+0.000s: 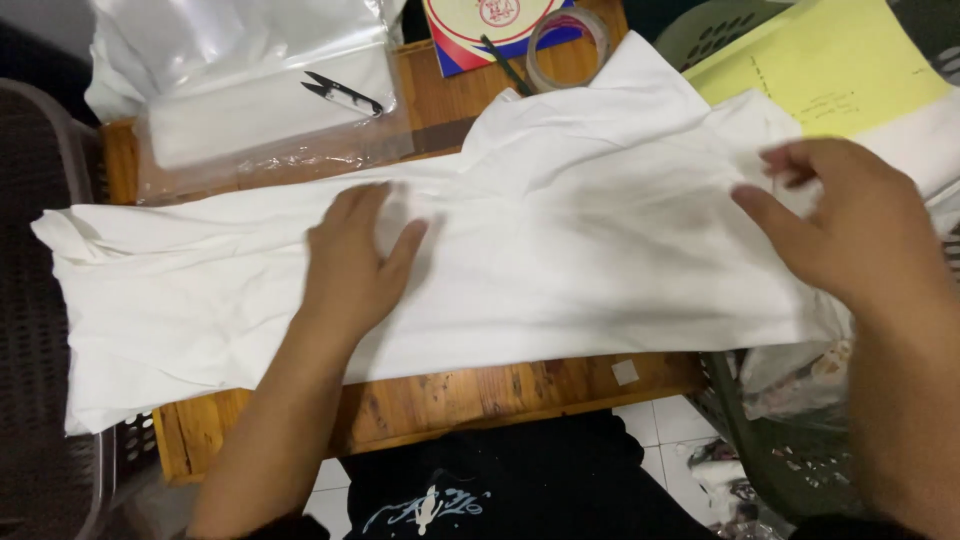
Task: The person uses nippers to remove a loose thread from a white t-shirt and then carefully folds it on a wooden table.
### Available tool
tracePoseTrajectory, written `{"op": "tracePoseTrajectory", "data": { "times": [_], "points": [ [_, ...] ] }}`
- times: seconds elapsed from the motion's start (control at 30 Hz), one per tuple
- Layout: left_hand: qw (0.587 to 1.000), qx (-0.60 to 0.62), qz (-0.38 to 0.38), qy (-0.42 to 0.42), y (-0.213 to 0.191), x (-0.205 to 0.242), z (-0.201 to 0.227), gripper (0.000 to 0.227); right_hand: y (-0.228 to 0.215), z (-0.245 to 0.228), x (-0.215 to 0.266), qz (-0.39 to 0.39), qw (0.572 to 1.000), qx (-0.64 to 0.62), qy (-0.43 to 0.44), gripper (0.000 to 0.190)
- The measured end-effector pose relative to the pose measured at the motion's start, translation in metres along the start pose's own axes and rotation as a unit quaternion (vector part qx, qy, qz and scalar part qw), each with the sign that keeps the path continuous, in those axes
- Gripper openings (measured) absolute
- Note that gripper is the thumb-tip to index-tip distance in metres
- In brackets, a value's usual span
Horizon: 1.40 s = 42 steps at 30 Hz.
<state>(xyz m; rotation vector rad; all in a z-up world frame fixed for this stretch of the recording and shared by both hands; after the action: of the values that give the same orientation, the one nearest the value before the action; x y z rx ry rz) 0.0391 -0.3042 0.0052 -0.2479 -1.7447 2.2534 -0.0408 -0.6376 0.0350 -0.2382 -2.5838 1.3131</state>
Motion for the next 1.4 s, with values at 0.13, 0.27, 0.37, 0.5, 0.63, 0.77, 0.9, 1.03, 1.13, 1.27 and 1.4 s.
{"op": "tracePoseTrajectory", "data": {
  "times": [0.13,0.27,0.37,0.5,0.63,0.77,0.9,1.03,1.13,1.27,1.4],
  "points": [
    [0.998,-0.004,0.036,0.050,0.030,-0.075,0.039,0.035,0.033,-0.016,-0.068,-0.018,0.997,-0.072,-0.011,0.045],
    [0.996,0.001,-0.084,-0.043,0.060,-0.099,0.040,0.031,0.047,0.005,-0.090,0.002,0.993,-0.099,0.058,0.043],
    [0.990,0.021,-0.125,-0.054,0.063,-0.095,0.040,0.027,0.039,0.004,-0.084,0.033,0.982,-0.186,0.016,0.023],
    [0.961,0.234,-0.132,-0.061,0.037,-0.078,0.052,0.005,0.025,0.000,-0.066,0.024,0.956,-0.293,-0.004,0.017],
    [0.940,0.327,-0.086,-0.034,0.021,-0.070,0.058,0.018,0.021,-0.009,-0.053,-0.034,0.943,-0.330,-0.001,0.019],
    [0.909,0.400,-0.086,-0.086,0.026,-0.069,0.058,0.032,0.013,-0.020,-0.046,-0.028,0.967,-0.252,0.010,0.046],
    [0.871,0.488,0.006,0.058,0.002,-0.061,0.078,0.042,0.017,-0.017,-0.041,-0.042,0.923,-0.382,0.016,0.049],
    [0.925,0.353,-0.088,0.111,-0.013,-0.020,0.106,0.055,0.027,-0.012,-0.039,-0.036,0.951,-0.293,0.089,0.042],
    [0.949,0.165,-0.266,0.037,0.036,0.002,0.096,0.074,0.040,-0.015,-0.036,-0.074,0.954,-0.262,0.129,0.052],
    [0.964,0.065,-0.244,0.085,0.065,0.016,0.097,0.060,0.050,-0.012,-0.037,-0.087,0.966,-0.224,0.092,0.036],
    [0.974,-0.103,-0.139,0.146,0.079,0.018,0.102,0.036,0.061,-0.010,-0.029,-0.133,0.981,-0.061,0.130,0.048]
  ]
}}
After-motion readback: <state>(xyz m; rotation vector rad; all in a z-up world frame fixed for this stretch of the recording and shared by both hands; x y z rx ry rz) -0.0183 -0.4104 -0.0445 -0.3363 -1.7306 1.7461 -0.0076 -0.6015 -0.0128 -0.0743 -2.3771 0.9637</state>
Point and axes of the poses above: each hand's wrist, its own x-axis away from the middle knuckle, its own y-axis out of the palm, z = x × y, the point moved 10 cm from there along -x, towards the middle knuckle, and after that the axes turned 14 degrees about -x, right-handed, at the moved point
